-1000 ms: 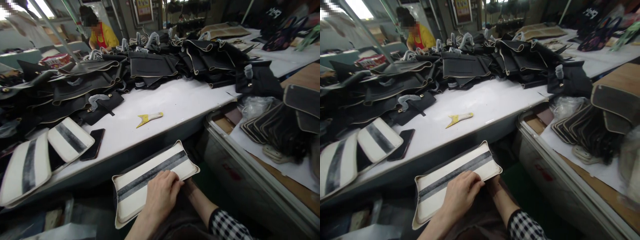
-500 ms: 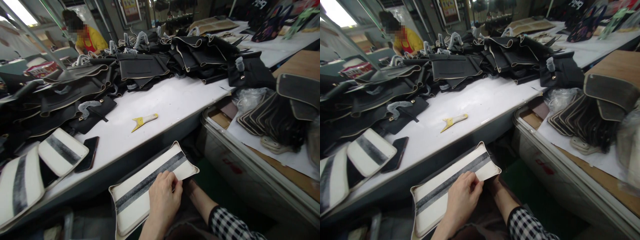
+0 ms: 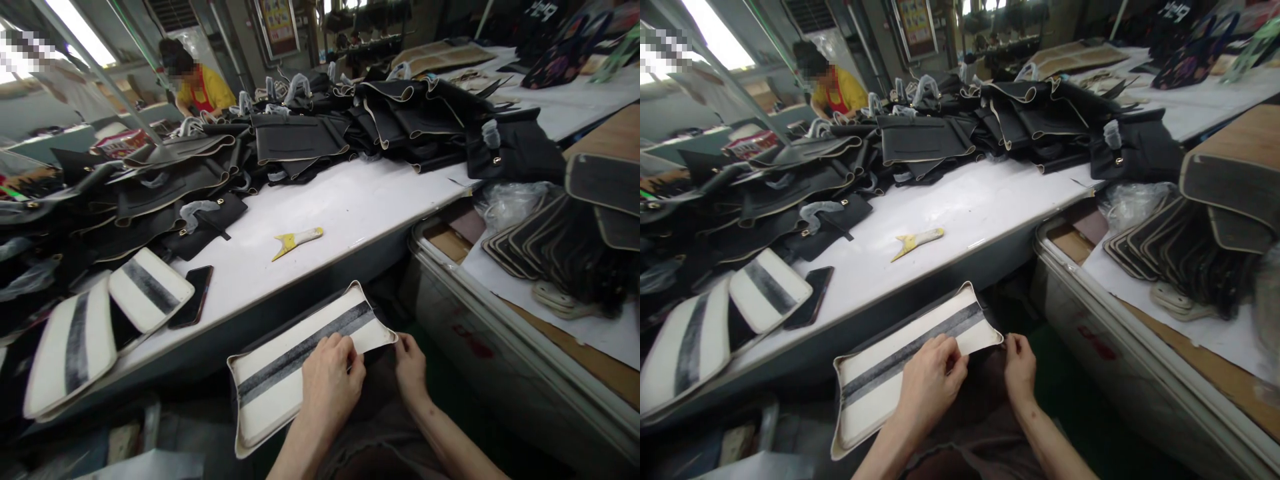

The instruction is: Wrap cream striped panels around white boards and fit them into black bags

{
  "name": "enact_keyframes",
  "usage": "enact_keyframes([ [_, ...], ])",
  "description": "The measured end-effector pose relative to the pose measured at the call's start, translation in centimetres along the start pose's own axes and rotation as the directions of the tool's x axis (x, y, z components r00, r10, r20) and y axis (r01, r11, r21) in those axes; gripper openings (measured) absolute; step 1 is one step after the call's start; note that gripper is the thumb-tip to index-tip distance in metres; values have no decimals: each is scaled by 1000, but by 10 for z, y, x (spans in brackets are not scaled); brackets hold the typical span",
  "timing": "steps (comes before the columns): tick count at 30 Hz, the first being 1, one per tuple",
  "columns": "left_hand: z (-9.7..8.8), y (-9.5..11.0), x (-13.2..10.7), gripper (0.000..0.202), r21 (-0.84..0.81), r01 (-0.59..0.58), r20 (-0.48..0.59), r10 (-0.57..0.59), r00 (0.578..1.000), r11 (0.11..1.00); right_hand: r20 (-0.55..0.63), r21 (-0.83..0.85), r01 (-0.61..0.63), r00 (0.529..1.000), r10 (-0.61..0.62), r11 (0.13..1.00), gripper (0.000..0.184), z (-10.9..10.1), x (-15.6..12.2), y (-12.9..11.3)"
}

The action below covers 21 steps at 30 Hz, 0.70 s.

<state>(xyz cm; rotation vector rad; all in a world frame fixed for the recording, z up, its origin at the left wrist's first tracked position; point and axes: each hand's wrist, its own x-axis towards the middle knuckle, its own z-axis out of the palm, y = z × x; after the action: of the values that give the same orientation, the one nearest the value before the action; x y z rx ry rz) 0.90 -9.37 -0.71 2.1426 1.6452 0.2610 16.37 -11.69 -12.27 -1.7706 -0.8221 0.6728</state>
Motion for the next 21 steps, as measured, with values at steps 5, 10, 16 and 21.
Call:
enact_keyframes([
  [5,1,1,-3,16,9,-10,-37,11,999,1000,257,-21,654,735,-628,756,30,-48,-35,-28],
  [10,2,1,-4,17,33,-20,-58,22,998,999,423,-201,883,469,-775,425,46,-38,-42,-42],
  [16,5,2,-9,16,47,-17,-82,20,996,999,454,-330,885,455,-766,330,39,-26,-39,-35],
  [21,1,-12,-35,24,-58,-52,-182,41,982,997,438,-355,887,436,-786,295,42,-26,-38,-31],
])
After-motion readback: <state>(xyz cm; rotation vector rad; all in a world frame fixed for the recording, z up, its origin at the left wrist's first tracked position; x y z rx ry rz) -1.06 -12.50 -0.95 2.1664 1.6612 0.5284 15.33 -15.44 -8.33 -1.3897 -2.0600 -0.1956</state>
